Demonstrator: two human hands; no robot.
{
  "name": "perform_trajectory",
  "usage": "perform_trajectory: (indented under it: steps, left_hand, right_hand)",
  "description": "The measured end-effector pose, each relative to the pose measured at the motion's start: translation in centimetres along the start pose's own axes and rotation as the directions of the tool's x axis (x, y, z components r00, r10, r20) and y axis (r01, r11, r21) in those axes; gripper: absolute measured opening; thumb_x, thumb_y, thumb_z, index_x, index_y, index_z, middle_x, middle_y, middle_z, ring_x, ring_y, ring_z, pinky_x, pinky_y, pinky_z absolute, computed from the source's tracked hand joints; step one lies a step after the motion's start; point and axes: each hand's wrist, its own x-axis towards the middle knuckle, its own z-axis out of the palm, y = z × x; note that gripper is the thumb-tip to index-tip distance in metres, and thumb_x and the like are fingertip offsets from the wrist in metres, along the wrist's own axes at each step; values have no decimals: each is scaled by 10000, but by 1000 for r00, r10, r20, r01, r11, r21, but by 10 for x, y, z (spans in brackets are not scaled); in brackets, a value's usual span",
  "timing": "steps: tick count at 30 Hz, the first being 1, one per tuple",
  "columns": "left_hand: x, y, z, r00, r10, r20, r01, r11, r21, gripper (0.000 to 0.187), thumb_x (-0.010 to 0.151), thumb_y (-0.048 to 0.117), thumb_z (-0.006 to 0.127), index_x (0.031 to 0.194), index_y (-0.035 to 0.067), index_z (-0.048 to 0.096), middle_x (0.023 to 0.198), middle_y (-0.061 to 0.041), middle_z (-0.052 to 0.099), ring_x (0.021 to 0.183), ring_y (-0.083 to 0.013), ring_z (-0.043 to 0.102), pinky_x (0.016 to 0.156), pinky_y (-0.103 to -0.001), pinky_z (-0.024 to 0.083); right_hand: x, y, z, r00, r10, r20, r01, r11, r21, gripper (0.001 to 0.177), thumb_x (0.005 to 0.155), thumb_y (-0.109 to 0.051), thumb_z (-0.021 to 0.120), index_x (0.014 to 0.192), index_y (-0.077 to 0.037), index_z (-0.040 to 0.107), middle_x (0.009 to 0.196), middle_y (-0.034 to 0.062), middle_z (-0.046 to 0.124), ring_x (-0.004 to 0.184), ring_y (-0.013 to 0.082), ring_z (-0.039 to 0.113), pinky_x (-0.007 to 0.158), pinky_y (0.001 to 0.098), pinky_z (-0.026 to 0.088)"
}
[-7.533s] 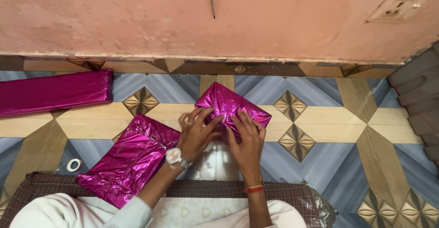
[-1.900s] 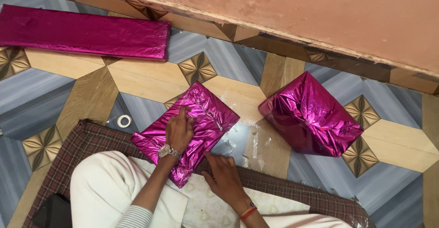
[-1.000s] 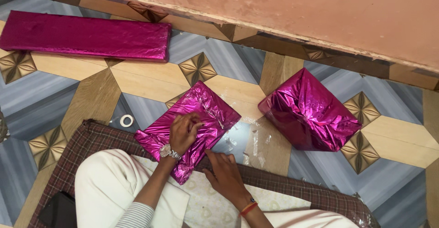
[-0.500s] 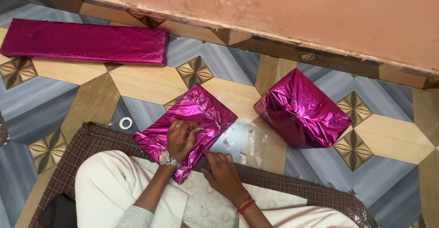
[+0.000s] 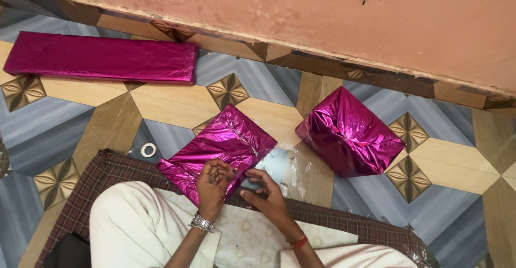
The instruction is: The person sits on a mat and wraps rectangular boxes with shiny pink wrapping paper. They fold the paper edges, smooth the surface, and secure the folds with clear tape. The wrapped boxes are placed on the floor beside them.
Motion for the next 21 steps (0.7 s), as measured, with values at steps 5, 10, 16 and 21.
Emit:
perform_trajectory:
  steps: [5,10,16,21]
  left_hand:
    - [-2,-4,3,1000,3,22,-4,997,72,252,884,3,756,1068,20,586,937,-37,677,851,-87,647,777,-234,542]
    - [-5,-14,5,998,-16,62,8,992,124,267,874,-24,763,1080,14,597,931,-44,681,841,-98,642,774,-236,534]
    - [-6,-24,0,998,-21,55,13,991,130,292,854,-64,734,1100,9,594,920,-50,694,849,-100,663,789,-236,550]
    - [-2,-27,-6,994,-83,72,76,993,90,308,845,-67,722,1108,7,580,897,-52,697,832,-94,667,785,-232,555]
  right_hand:
    - [1,7,3,998,24,52,-40,942,334,451,921,-155,731,1340,-44,603,1270,41,657,1168,102,605,977,257,512]
    - [9,30,11,998,58,-20,-46,924,380,328,937,-85,703,1253,1,690,1192,46,729,1050,103,645,922,260,512]
    - [11,39,8,984,-151,-94,172,943,286,137,912,32,697,1025,64,769,1106,117,746,1044,156,694,969,281,539]
    - [12,39,6,990,-121,-75,138,951,278,125,907,40,711,1013,64,772,1078,115,760,1009,163,698,925,283,553]
